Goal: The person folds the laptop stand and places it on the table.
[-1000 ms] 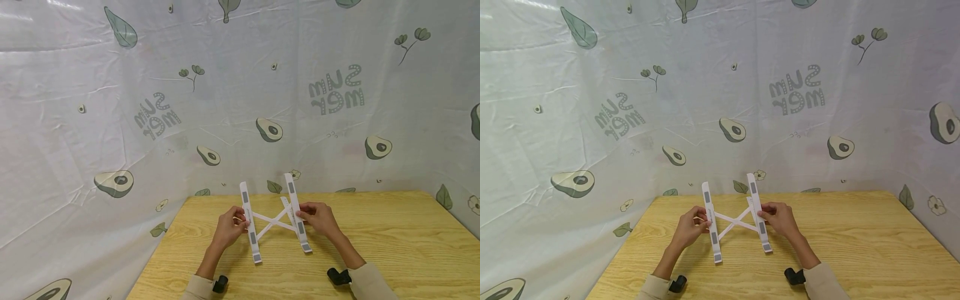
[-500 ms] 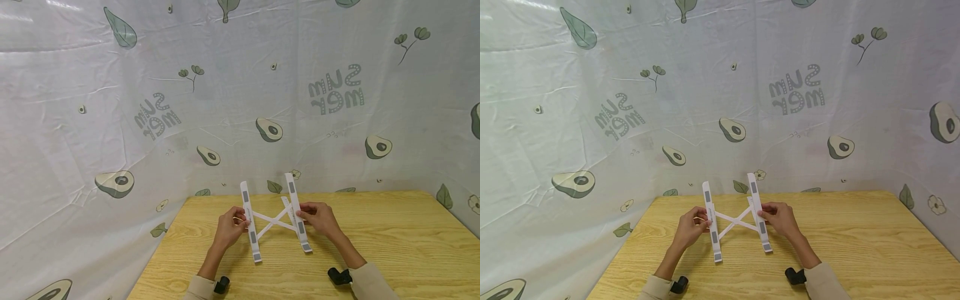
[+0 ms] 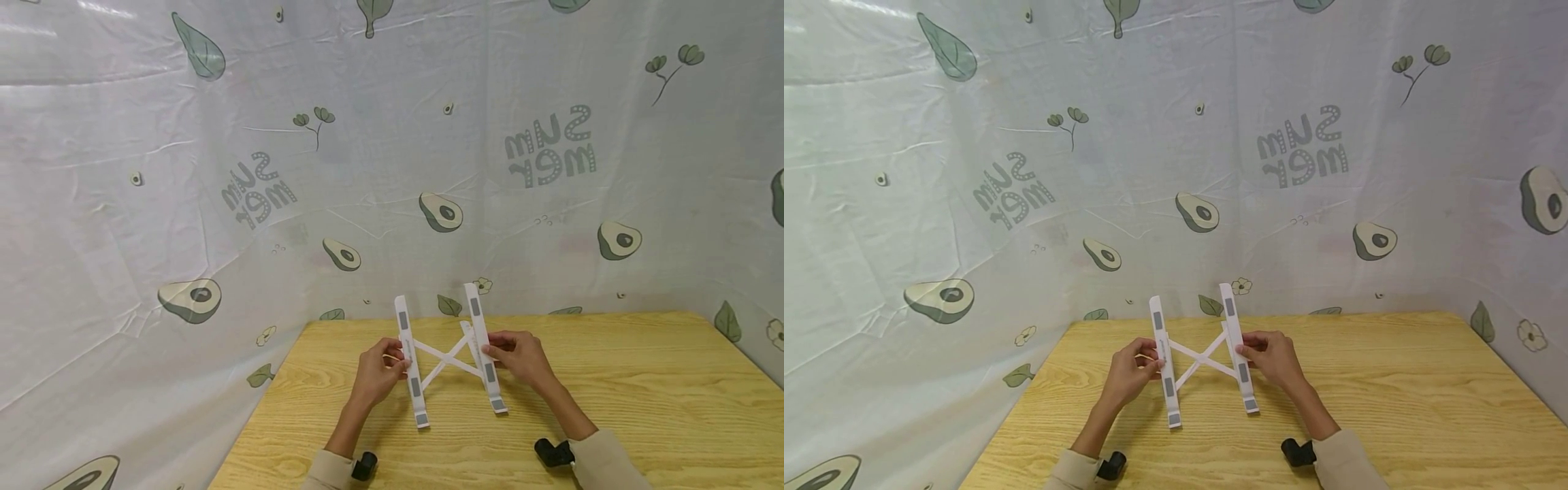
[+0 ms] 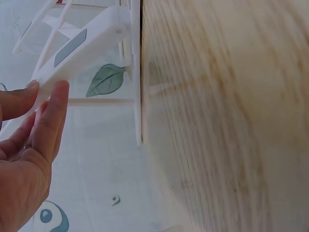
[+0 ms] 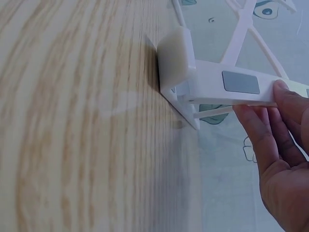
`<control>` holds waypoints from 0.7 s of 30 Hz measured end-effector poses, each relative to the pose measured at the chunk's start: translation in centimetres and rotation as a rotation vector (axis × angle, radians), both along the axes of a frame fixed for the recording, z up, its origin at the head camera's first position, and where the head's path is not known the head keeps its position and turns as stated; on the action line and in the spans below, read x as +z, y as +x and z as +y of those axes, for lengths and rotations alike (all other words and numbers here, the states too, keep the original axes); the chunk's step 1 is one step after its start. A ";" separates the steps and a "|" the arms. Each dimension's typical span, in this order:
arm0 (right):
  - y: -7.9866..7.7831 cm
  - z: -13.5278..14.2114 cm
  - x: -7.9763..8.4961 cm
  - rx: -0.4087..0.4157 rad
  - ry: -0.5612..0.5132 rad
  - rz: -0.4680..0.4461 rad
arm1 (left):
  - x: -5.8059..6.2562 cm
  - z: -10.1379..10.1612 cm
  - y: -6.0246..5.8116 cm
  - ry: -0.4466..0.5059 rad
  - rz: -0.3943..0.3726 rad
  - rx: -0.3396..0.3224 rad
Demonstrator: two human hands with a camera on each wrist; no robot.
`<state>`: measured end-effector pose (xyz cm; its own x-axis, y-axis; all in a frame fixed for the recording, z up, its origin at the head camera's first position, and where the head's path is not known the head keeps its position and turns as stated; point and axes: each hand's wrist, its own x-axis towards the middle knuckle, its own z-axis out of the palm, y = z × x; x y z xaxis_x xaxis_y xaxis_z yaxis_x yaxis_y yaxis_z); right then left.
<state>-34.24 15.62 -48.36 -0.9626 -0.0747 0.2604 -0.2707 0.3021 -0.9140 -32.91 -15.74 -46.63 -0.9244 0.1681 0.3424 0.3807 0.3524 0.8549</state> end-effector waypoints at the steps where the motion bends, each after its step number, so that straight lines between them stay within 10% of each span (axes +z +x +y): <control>1: 0.0 0.0 0.0 -0.003 0.004 0.001 | 0.0 0.0 0.0 -0.002 0.002 0.001; 21: 0.1 -0.4 -0.2 0.024 -0.023 0.013 | -0.2 0.6 0.1 0.028 0.012 0.016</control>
<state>-34.18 15.19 -48.59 -0.9572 -0.0914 0.2745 -0.2892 0.2749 -0.9170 -32.85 -15.16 -46.87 -0.9226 0.1440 0.3578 0.3856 0.3345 0.8599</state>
